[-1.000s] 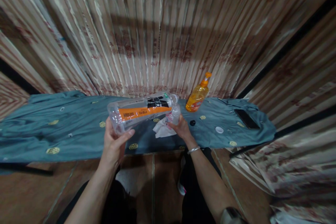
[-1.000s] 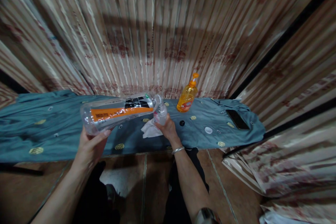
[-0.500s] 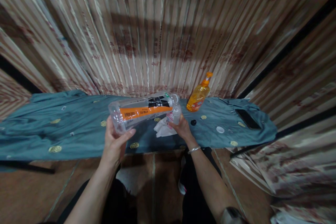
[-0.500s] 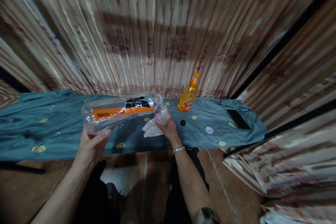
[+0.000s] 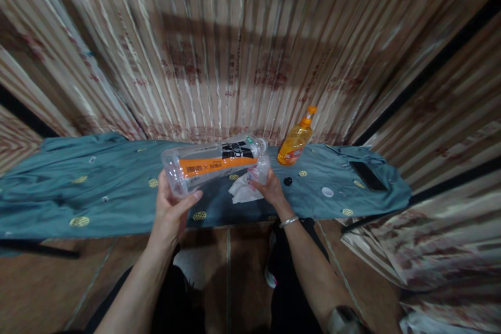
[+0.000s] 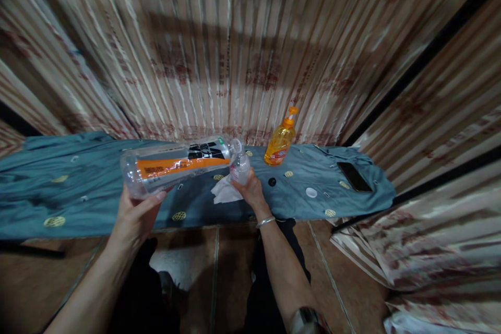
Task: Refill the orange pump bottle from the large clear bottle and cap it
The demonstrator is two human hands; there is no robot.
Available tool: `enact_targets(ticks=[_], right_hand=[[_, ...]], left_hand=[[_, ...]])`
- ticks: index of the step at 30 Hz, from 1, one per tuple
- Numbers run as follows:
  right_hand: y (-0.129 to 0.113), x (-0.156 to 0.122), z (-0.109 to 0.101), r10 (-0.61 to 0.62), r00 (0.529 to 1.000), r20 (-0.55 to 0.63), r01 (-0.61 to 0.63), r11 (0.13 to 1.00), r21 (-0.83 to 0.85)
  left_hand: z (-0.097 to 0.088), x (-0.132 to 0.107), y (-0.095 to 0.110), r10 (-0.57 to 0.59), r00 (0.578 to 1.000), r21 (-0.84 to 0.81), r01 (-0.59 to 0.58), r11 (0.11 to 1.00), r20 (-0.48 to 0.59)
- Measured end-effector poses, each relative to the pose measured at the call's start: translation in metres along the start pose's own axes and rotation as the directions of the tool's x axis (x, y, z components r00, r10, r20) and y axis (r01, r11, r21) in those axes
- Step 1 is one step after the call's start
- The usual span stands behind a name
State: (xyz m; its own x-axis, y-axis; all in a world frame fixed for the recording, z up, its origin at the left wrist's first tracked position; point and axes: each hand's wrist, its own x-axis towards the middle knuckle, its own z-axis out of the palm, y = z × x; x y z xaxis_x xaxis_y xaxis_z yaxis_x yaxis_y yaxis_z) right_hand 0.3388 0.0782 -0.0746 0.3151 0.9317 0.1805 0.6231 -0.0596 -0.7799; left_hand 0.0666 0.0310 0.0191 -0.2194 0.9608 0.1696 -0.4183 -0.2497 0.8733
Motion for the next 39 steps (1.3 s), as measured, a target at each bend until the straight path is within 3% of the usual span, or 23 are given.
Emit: enact_targets(ticks=[15,32,39], right_hand=[[-0.009,-0.003,-0.004,0.052,0.998,0.018,-0.051,0.997,-0.049],[-0.01,-0.004,-0.004,0.029,0.999,0.014,-0.028,0.999,-0.036],[-0.007,-0.003,-0.003,0.006,1.0,0.004,-0.006,1.0,-0.009]], left_hand=[[0.004,-0.001,0.005,0.0,1.0,-0.019,0.0,1.0,-0.021],[0.002,0.0,0.005,0.019,0.999,0.014,-0.02,1.0,0.044],[0.005,-0.001,0.005,0.001,1.0,-0.017,-0.001,1.0,0.003]])
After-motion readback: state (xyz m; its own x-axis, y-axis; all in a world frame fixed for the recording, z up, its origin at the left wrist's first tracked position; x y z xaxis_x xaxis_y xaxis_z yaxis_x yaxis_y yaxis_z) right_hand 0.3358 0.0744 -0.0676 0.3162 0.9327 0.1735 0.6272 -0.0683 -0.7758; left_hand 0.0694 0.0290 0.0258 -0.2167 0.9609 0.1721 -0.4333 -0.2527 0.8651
